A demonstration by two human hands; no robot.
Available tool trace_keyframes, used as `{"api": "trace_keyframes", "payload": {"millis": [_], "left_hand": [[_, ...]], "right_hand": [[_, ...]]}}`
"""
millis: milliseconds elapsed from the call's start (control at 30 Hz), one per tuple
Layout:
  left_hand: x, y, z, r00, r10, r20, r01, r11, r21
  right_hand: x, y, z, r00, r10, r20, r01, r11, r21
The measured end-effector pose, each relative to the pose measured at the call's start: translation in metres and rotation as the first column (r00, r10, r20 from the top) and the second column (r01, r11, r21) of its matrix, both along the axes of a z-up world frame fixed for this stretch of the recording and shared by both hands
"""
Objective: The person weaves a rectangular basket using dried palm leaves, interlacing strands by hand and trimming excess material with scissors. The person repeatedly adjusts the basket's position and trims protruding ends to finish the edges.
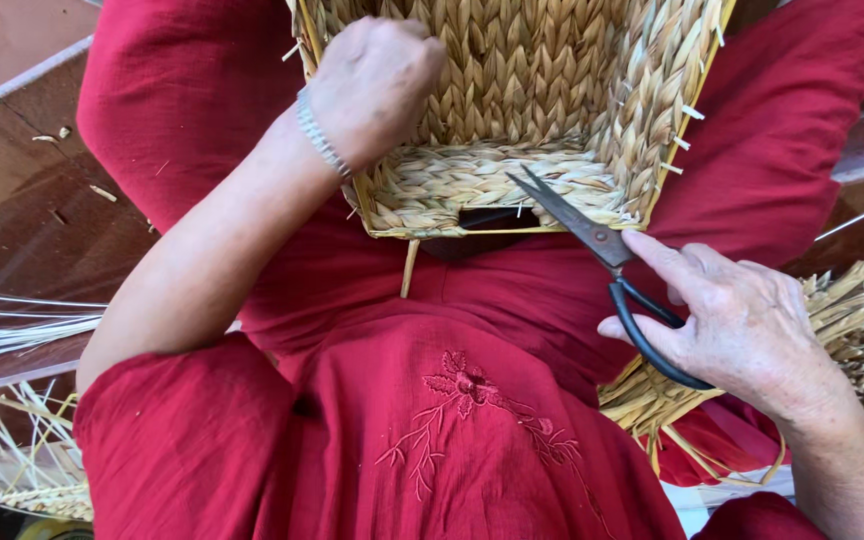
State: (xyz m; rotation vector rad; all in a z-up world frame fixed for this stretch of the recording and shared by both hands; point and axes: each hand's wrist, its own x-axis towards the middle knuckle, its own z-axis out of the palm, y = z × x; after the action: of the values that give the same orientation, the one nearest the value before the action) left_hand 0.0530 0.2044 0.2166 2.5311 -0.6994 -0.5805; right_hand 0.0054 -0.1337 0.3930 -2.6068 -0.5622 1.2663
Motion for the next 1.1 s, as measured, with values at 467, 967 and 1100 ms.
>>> {"api": "trace_keyframes", "payload": {"millis": [467, 967, 1100], "left_hand": [[-0.082, 0.02, 0.035, 0.946, -0.323, -0.011, 0.319, 0.93, 0.183], [-0.088, 0.014, 0.036, 0.884, -0.443, -0.147, 0.466, 0.859, 0.21], [-0.09, 0.015, 0.047, 0.872, -0.466, -0.15, 0.489, 0.835, 0.253]], "right_hand": [[-0.008, 0.036, -0.006, 0.981, -0.003, -0.193, 0.017, 0.997, 0.074], [-0.016, 0.021, -0.001, 0.98, -0.101, -0.17, 0.111, 0.993, 0.049], [-0.023, 0.007, 0.003, 0.984, -0.152, -0.094, 0.164, 0.977, 0.134]]}}
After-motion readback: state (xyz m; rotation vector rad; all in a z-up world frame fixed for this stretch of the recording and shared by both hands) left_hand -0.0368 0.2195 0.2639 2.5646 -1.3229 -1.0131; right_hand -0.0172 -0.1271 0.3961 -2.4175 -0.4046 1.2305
